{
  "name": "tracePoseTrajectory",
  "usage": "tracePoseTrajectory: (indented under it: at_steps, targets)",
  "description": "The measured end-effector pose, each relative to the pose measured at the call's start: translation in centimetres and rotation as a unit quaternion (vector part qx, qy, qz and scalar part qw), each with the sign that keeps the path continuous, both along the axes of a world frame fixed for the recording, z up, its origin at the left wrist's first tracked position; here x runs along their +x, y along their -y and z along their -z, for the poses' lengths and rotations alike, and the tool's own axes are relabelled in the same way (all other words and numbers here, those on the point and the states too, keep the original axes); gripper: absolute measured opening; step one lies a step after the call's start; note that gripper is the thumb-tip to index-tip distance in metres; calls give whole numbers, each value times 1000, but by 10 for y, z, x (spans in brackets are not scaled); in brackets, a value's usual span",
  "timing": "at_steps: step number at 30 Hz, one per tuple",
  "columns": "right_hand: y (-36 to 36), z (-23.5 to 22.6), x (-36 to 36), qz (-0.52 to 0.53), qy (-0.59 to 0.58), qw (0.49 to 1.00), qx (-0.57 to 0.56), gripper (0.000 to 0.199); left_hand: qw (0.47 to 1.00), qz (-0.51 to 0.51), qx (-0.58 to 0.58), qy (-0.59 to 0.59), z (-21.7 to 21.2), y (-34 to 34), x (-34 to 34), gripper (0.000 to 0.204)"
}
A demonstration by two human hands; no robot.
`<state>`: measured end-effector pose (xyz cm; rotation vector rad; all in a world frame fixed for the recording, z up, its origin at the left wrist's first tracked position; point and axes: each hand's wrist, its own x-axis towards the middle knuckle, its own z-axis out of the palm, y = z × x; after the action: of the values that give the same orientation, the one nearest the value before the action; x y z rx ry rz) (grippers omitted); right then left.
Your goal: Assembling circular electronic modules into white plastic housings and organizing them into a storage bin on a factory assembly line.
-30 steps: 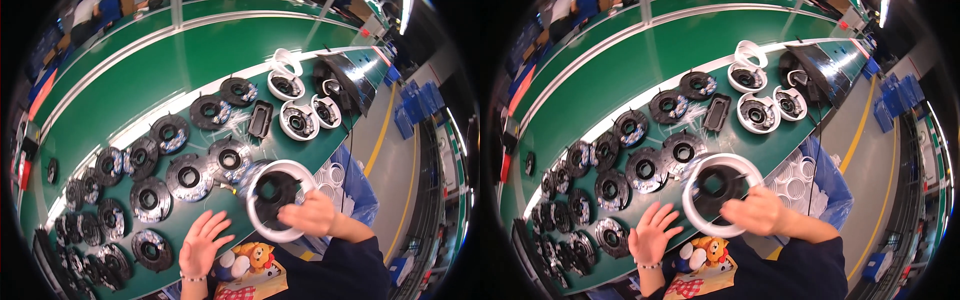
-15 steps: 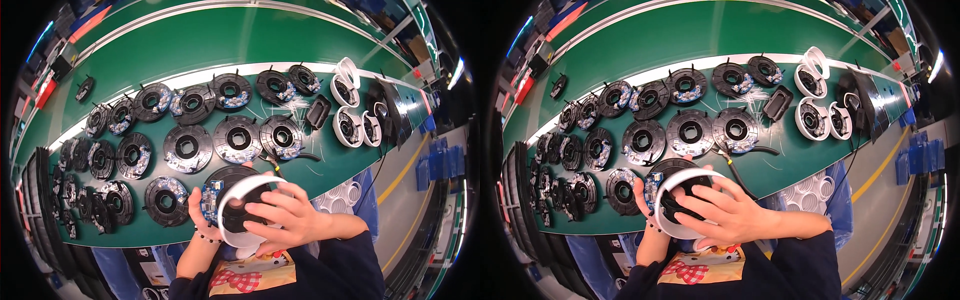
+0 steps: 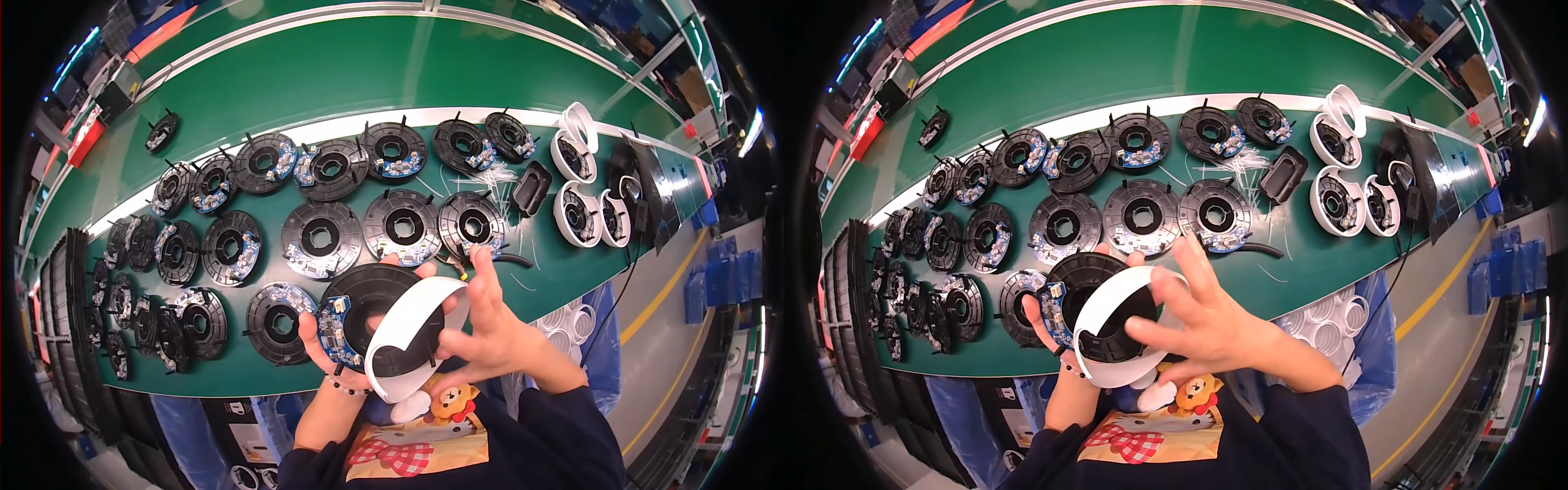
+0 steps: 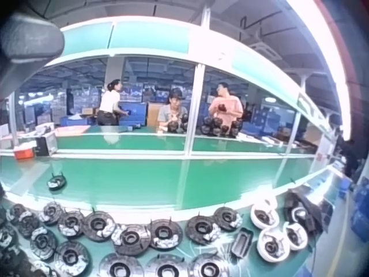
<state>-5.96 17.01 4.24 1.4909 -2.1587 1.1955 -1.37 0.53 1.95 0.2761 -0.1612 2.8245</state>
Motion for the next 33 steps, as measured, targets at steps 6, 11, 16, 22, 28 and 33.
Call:
tracePoseTrajectory:
  at_steps: [6, 11, 16, 22, 28, 33]
  targets:
    - [13, -25, -12, -54, -98, 991, 77, 50, 995, -71, -20, 60, 4, 1, 0, 84]
    - [8, -28, -10, 3, 9, 999, 50, 93, 950, -180, -244, 70, -3, 8, 2, 71]
    - [12, -1, 16, -9, 530, 804, -269, 123, 752, -540, -375, 44, 5, -8, -3, 67]
    - [39, 2, 23, 10, 477, 816, -325, 124, 719, -411, -544, -134, 24, -11, 18, 85]
    - [24, -13, 13, 42, 310, 949, -39, 129, 826, -184, -532, 37, 16, 11, 33, 67]
    - [26, -9, 16, 59, 359, 930, -58, 136, 834, -305, -445, 115, 12, 3, 26, 42]
